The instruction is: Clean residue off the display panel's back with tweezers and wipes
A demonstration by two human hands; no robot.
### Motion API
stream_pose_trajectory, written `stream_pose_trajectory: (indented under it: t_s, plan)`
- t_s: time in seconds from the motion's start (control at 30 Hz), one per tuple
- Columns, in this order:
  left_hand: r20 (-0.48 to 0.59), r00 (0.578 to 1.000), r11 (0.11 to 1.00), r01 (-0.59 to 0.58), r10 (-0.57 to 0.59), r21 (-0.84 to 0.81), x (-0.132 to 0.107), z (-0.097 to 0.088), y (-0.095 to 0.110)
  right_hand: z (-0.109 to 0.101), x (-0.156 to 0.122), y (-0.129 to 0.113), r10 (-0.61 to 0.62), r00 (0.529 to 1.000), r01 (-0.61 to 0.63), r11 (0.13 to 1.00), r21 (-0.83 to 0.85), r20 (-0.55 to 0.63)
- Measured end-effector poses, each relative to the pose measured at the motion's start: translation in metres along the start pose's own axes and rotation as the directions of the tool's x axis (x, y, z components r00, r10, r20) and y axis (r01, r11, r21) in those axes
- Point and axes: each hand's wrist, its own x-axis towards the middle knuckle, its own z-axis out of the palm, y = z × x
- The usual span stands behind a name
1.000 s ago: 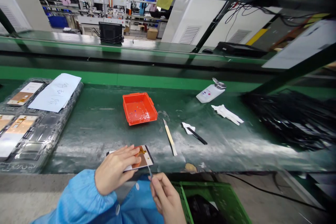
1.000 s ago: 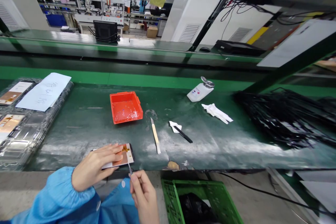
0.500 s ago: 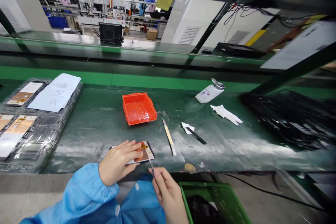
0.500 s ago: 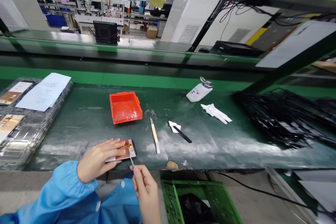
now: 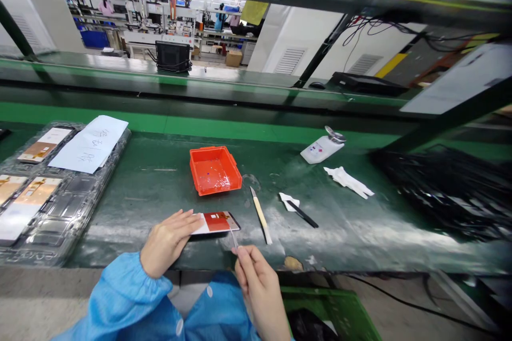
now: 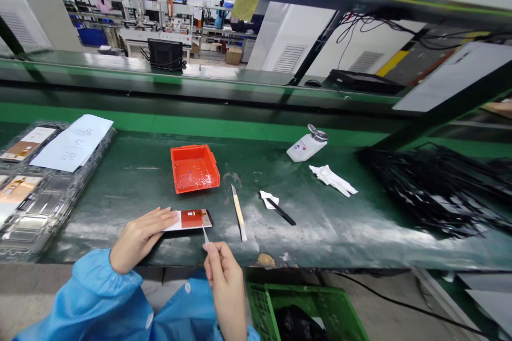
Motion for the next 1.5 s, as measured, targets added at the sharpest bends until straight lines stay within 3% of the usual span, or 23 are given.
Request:
stream_pose_trajectory:
  t_s: [0.1, 0.3, 0.47, 0.57, 0.73, 0.93, 1.17, 1.33, 1.5]
  plan:
    - [0.009, 1.0, 1.0, 0.001, -0.001, 0.026, 0.007, 0.005, 0.001, -0.002, 0.006, -0.005, 0.015, 1.0, -0.015, 0.999, -0.037, 0.012]
    - [-0.005, 1.0, 0.999, -0.003, 0.003, 0.032, 0.016, 0.008, 0.001, -0.01, 0.015, -0.011, -0.081, 0.994, 0.09, 0.988, -0.126, 0.076]
    - [-0.019, 1.0, 0.999, 0.004, -0.003, 0.04, 0.019, 0.007, 0.002, -0.016, 0.024, -0.009, 0.043, 0.985, -0.035, 0.998, -0.049, 0.165]
    - [-0.031, 1.0, 0.999, 0.001, 0.0, 0.044, 0.019, 0.007, 0.002, -0.016, 0.024, -0.007, 0.031, 0.991, -0.022, 0.997, -0.071, 0.129]
    - [-0.038, 0.999, 0.999, -0.008, 0.009, 0.04, 0.019, 0.008, 0.002, -0.016, 0.018, -0.006, -0.109, 0.992, 0.121, 0.97, -0.211, 0.067]
    - [0.003, 1.0, 0.999, 0.018, -0.018, 0.05, 0.018, 0.008, 0.002, -0.013, 0.02, -0.006, -0.025, 0.999, 0.031, 0.98, -0.194, 0.034]
    - [-0.004, 0.999, 0.998, 0.048, -0.048, 0.039, 0.021, 0.006, 0.006, -0.01, 0.019, -0.009, -0.095, 0.995, 0.101, 0.977, -0.187, 0.042]
    - [-0.022, 0.999, 0.999, 0.041, -0.04, 0.034, 0.022, 0.007, 0.006, -0.012, 0.024, -0.006, 0.037, 0.997, -0.029, 0.993, -0.112, 0.063]
    - [-0.042, 0.998, 0.999, 0.045, -0.044, 0.026, 0.021, 0.008, 0.006, -0.01, 0.022, -0.008, -0.043, 0.999, 0.047, 0.989, -0.138, 0.032]
